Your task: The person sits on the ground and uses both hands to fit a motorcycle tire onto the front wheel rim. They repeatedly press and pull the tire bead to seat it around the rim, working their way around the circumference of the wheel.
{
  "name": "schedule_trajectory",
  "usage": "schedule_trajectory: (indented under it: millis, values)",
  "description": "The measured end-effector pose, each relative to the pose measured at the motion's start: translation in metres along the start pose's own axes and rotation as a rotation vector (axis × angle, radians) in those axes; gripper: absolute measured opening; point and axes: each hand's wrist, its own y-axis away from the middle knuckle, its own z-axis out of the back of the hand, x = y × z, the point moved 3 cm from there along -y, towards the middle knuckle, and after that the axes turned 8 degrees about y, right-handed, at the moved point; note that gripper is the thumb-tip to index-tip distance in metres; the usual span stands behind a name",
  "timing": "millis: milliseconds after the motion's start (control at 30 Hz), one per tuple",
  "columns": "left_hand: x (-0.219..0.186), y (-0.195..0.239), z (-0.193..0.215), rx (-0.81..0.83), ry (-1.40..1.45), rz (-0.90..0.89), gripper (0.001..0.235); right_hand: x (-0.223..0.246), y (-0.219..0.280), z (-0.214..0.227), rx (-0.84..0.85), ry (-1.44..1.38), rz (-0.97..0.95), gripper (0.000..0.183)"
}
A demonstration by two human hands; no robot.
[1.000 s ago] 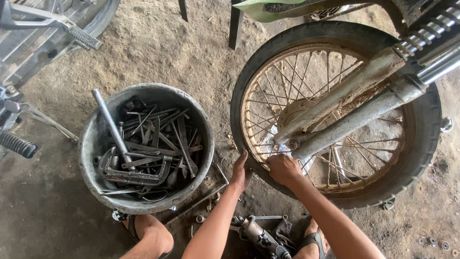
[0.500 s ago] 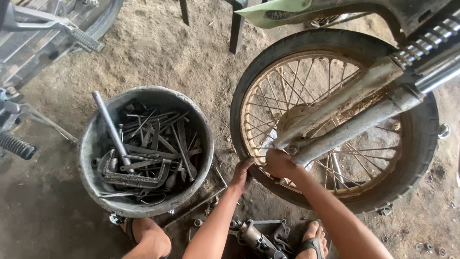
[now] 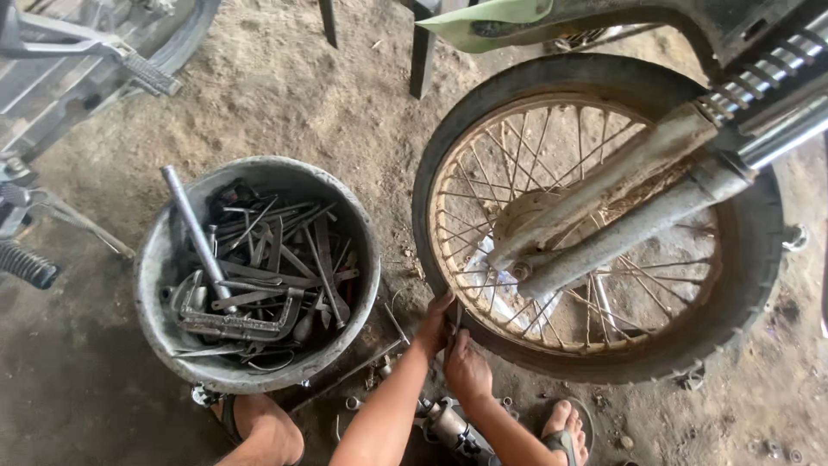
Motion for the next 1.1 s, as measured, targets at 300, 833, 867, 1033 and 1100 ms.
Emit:
schedule_trajectory:
  millis: [300,833,867,1033,1100]
  values:
    - [-0.018,0.001,-0.001,-0.311,-0.246,-0.094,0.039,-0.009,0.008,0.062,0.237,0.241,0.092,0.014]
    - [-0.011,0.038,-0.029,-0.064,-1.465,-1.309,0.014,-0.003,0.058,0.060,-0.471,0.608,0.318,0.022]
    - [-0.018,0.044,-0.029,-0.079,-1.333,-1.363,0.011,-0.006,0.062,0.053,-0.420,0.596,0.388,0.017]
    - [-0.044,0.076,-0.015,-0.320,-0.999,-1.451,0.013,-0.009,0.093,0.074,-0.286,0.514,0.568,0.008]
    - [-0.043,0.084,-0.002,-0.531,-0.972,-1.150,0.025,-0.026,0.093,0.065,-0.129,0.329,0.620,0.017]
